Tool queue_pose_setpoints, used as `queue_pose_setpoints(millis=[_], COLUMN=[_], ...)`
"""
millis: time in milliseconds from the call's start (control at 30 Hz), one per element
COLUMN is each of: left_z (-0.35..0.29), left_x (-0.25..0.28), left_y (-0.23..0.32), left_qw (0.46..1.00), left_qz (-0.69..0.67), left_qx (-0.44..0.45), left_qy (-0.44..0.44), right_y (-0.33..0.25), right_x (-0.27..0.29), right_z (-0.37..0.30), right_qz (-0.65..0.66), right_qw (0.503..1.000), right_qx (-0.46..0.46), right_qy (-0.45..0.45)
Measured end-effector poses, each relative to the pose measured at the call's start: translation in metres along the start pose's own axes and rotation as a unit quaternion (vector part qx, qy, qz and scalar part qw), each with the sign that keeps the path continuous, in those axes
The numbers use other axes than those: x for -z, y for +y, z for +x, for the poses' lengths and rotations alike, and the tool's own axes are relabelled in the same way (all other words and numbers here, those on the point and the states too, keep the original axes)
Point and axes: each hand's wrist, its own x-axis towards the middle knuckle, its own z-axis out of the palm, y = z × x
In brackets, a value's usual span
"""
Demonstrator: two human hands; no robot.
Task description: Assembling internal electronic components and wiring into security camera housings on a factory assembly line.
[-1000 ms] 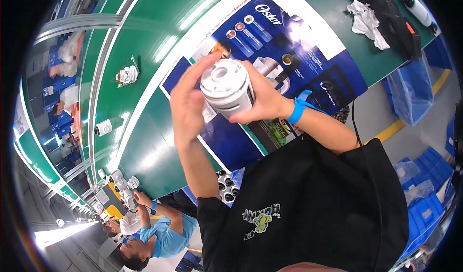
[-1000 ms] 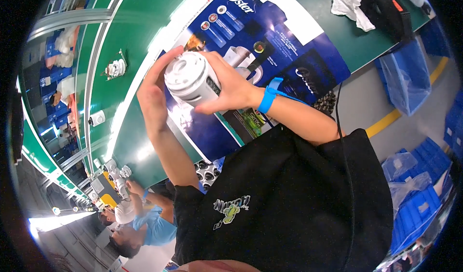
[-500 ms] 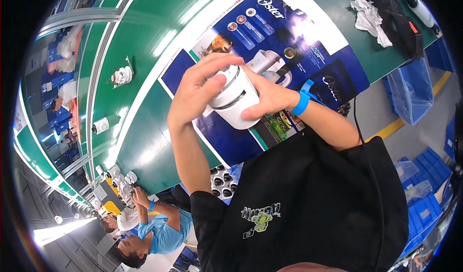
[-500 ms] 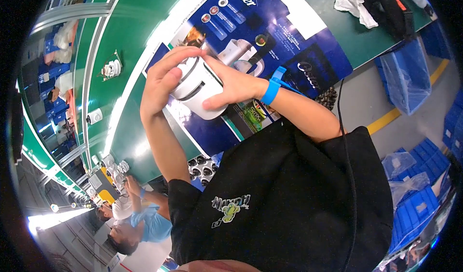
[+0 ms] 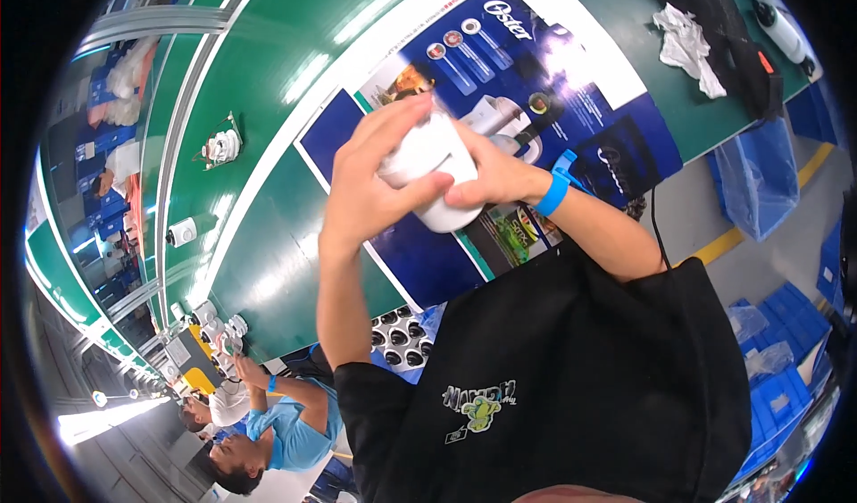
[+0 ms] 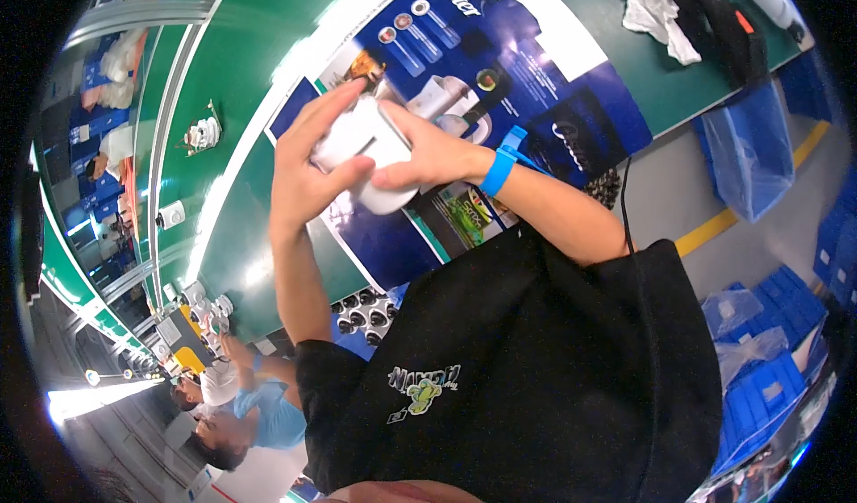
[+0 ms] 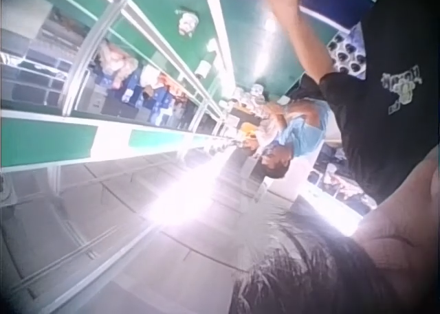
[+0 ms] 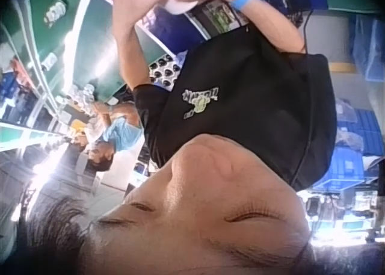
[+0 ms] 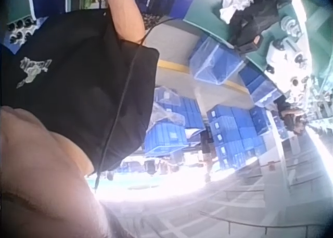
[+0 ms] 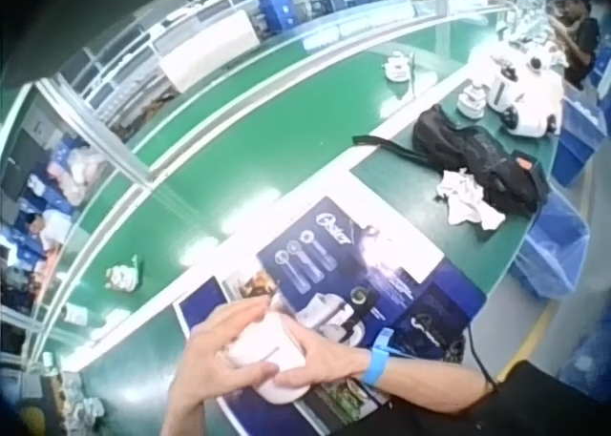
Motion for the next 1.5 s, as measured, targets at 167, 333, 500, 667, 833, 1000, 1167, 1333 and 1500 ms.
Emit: queue_pose_setpoints(millis=[167, 333, 500, 667, 833, 1000, 1167, 1333, 1500], left_z=[-0.018, -0.013, -0.009, 0.010, 0.031, 0.096, 0.161, 0.203, 0.222], left_x=[-0.018, -0.007, -0.032, -0.043, -0.026, 0.050, 0.139, 0.180, 0.185], left_y=[0.002, 0.008, -0.017, 0.008, 0.002, -0.017, -0.099, -0.169, -0.193], left_qw=[0.996, 0.999, 0.981, 0.956, 0.963, 0.948, 0.921, 0.918, 0.885], left_qz=[-0.036, 0.030, -0.050, -0.045, -0.141, 0.071, 0.263, 0.207, 0.270], left_qx=[-0.056, -0.012, -0.049, -0.094, 0.006, 0.099, 0.125, 0.270, 0.318], left_qy=[0.064, 0.024, 0.181, 0.275, 0.230, 0.295, 0.259, 0.201, 0.206], right_y=[-0.010, -0.004, -0.005, -0.016, -0.022, -0.038, -0.040, -0.037, -0.052], right_x=[0.004, 0.004, 0.001, 0.008, 0.005, 0.005, -0.006, -0.007, 0.011], right_z=[-0.005, 0.002, 0.009, 0.011, 0.014, 0.014, 0.024, 0.039, 0.047], right_qz=[-0.024, 0.054, -0.003, 0.044, 0.041, -0.003, 0.021, 0.056, 0.049], right_qw=[1.000, 0.998, 0.999, 0.996, 0.993, 0.992, 0.995, 0.995, 0.995], right_qx=[0.001, -0.026, 0.019, 0.072, 0.061, 0.055, 0.011, 0.013, -0.012], right_qy=[0.005, 0.004, 0.044, 0.026, 0.095, 0.113, 0.094, 0.085, 0.090])
